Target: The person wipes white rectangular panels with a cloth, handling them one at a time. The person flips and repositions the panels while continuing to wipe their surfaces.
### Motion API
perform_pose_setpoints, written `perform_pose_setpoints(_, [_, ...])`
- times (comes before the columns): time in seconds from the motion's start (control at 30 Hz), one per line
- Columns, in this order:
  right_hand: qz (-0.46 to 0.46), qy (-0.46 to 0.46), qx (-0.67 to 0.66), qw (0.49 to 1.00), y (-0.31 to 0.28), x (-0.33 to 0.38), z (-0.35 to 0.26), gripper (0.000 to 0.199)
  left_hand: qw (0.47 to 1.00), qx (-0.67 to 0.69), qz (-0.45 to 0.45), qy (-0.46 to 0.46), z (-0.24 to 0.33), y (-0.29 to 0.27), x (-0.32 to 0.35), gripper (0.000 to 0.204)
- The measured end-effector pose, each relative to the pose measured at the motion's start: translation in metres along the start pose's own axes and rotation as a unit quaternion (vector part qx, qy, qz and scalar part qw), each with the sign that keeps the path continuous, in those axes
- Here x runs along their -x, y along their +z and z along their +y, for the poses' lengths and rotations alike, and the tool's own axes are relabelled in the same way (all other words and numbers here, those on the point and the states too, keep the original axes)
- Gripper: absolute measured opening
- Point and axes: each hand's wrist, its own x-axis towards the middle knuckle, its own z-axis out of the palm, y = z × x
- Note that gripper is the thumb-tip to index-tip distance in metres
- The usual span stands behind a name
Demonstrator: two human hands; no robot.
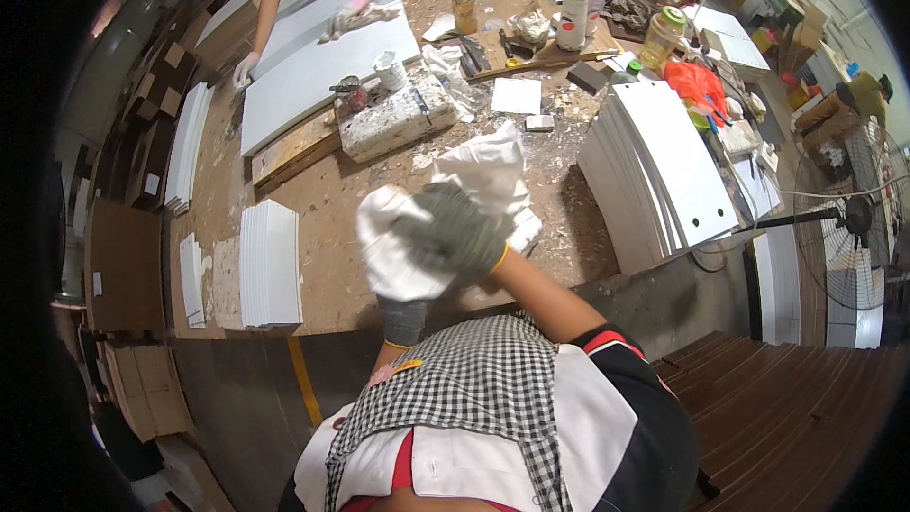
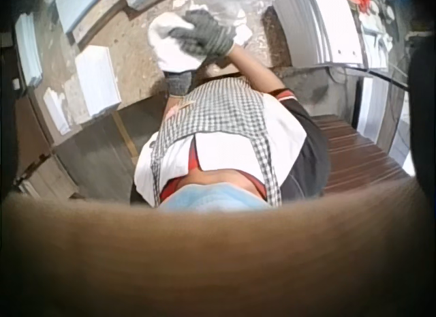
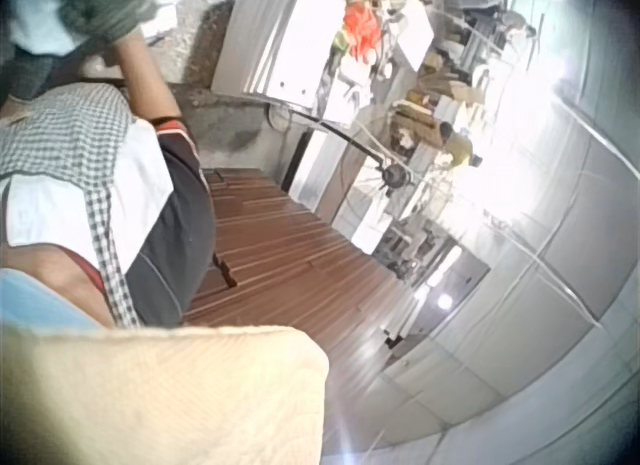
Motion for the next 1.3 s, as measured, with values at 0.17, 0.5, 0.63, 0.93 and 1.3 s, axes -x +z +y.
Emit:
perform_pose_setpoints(0.17, [0.201,0.033,0.187,0.961,-0.110,-0.020,0.115,0.024,0.920,-0.022,-0.108,-0.376,0.036,-0.020,0.052,0.040])
perform_pose_setpoints(0.5, [-0.027,0.071,0.081,0.994,-0.082,0.024,0.019,0.031,0.934,-0.085,-0.221,0.269,-0.031,0.018,0.096,0.042])
perform_pose_setpoints(0.63, [-0.215,0.015,0.381,0.899,-0.008,0.021,0.011,0.051,0.953,-0.066,-0.258,0.141,-0.039,0.037,0.123,0.044])
perform_pose_setpoints(0.93, [-0.086,0.293,0.371,0.877,-0.099,-0.106,0.174,0.041,0.968,-0.153,-0.170,0.100,-0.026,0.014,0.126,0.031])
perform_pose_setpoints(1.3, [-0.317,0.074,0.291,0.900,0.013,0.043,0.012,0.064,0.705,0.440,-0.046,-0.555,-0.089,0.029,0.169,0.054])
